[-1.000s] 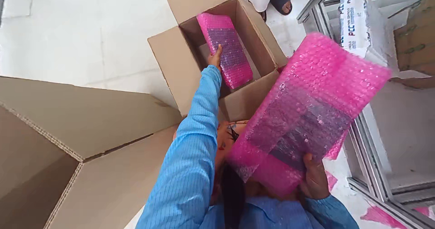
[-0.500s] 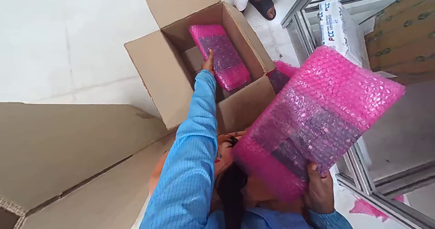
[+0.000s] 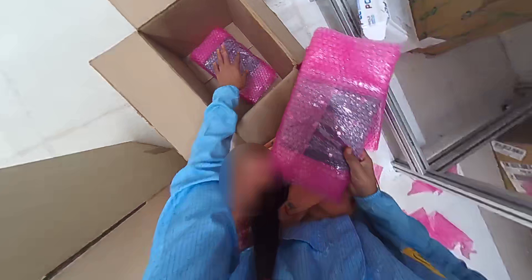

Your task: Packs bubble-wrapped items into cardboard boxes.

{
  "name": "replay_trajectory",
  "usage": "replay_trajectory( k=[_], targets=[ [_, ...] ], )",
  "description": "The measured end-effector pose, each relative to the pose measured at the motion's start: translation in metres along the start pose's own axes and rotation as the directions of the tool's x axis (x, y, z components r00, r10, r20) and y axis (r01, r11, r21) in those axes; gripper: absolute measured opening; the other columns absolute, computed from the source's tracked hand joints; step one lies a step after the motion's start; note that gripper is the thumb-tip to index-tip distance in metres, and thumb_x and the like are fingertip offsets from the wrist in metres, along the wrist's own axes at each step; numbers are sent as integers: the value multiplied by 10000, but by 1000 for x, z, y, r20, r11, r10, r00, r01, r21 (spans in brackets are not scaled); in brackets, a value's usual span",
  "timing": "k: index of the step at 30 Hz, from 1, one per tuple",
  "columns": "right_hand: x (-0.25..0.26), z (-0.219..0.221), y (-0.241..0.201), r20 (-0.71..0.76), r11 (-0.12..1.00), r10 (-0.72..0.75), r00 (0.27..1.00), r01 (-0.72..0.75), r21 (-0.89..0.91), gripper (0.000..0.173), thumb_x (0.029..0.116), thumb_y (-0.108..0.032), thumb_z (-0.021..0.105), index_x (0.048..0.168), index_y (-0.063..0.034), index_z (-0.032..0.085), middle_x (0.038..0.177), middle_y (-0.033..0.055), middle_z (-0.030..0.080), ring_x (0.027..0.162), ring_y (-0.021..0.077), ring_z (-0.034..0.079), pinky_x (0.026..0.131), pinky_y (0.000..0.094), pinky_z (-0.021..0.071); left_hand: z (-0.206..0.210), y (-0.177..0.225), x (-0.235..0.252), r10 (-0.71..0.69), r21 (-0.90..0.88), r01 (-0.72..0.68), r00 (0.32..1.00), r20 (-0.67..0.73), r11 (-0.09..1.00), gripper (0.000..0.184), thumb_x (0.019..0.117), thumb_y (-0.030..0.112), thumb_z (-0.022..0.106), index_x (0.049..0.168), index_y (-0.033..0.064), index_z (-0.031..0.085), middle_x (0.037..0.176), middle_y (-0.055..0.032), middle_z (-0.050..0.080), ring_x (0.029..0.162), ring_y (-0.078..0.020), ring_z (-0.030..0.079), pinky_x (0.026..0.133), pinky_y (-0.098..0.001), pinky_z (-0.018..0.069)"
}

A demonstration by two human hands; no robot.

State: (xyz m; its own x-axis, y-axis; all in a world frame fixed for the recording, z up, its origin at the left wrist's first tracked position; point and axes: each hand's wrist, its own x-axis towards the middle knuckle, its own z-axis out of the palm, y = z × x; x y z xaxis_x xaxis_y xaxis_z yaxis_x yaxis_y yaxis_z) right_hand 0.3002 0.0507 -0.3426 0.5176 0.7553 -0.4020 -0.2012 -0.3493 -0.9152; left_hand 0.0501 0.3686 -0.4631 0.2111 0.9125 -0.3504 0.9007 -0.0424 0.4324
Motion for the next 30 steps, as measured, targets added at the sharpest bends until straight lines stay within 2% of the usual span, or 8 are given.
replay_trajectory(
  k=[5, 9, 12, 17, 22, 25, 27, 30],
  targets=[
    [22, 7, -15, 157, 992, 48, 986, -65, 104, 278, 981, -122, 571, 1240, -36, 521, 991, -45, 736, 923, 49, 723, 859, 265, 620, -47, 41, -99, 215, -563, -154, 976, 44, 812, 929, 956, 514, 564, 1638, 73, 112, 1675, -282, -18, 1550, -424, 110, 1216, -593, 212],
    [37, 26, -42, 324, 989, 18, 946, -66, 136, 302, 914, -193, 702, 1170, -109, 565, 942, -88, 744, 875, 29, 723, 823, 251, 624, -70, 69, -178, 231, -910, 37, 962, 144, 413, 1077, 823, 751, 621, 1599, 168, 153, 1436, -21, 539, 1200, -133, 614, 972, -351, 553],
    [50, 43, -68, 470, 994, -9, 882, -42, 98, 299, 881, -229, 752, 1129, -153, 602, 900, -109, 745, 820, 9, 718, 769, 233, 623, -81, 88, -215, 101, -988, 30, 994, 46, 152, 706, 884, 449, 725, 1409, 162, 350, 1087, 51, 700, 952, -78, 709, 837, -286, 618],
    [66, 67, -104, 658, 991, -31, 753, 108, -76, 192, 1003, -202, 623, 1190, -162, 606, 915, -116, 729, 796, -21, 699, 734, 200, 612, -77, 96, -243, -205, -988, -146, 970, -132, -55, 384, 979, 178, 604, 1322, 127, 441, 995, -6, 724, 872, -118, 734, 771, -315, 639],
    [91, 92, -113, 702, 865, -219, 677, 467, -182, 474, 1068, -307, 443, 1417, 3, 531, 1247, 97, 662, 1061, 95, 648, 917, 314, 550, -66, 75, -254, -337, -962, -262, 915, -220, -82, 375, 1008, 143, 532, 1362, 121, 413, 1037, -20, 706, 904, -126, 725, 787, -325, 634],
    [123, 120, -114, 573, 811, -203, 794, 464, -356, 573, 1085, -370, 430, 1540, -23, 390, 1223, 191, 661, 1010, 240, 695, 873, 422, 584, -79, 54, -262, -426, -942, -335, 849, -313, 24, 373, 1018, 93, 526, 1378, 100, 430, 1048, -23, 709, 906, -125, 725, 791, -326, 634],
    [152, 143, -100, 567, 627, -121, 815, 505, -593, 697, 1060, -370, 517, 1601, -5, 270, 1162, 307, 672, 1016, 430, 691, 913, 595, 541, -87, 36, -269, -493, -919, -370, 779, -387, 137, 421, 1012, 92, 548, 1406, 85, 399, 1078, -15, 694, 922, -112, 720, 807, -319, 631],
    [172, 184, -65, 727, 129, 292, 622, 727, -674, 644, 1033, -379, 590, 1593, -137, 381, 1262, 327, 643, 1199, 544, 588, 993, 743, 408, -94, 10, -273, -605, -894, -410, 670, -430, 180, 482, 1034, 136, 552, 1467, 96, 343, 1166, -35, 646, 987, -116, 697, 847, -330, 615]
  ],
)
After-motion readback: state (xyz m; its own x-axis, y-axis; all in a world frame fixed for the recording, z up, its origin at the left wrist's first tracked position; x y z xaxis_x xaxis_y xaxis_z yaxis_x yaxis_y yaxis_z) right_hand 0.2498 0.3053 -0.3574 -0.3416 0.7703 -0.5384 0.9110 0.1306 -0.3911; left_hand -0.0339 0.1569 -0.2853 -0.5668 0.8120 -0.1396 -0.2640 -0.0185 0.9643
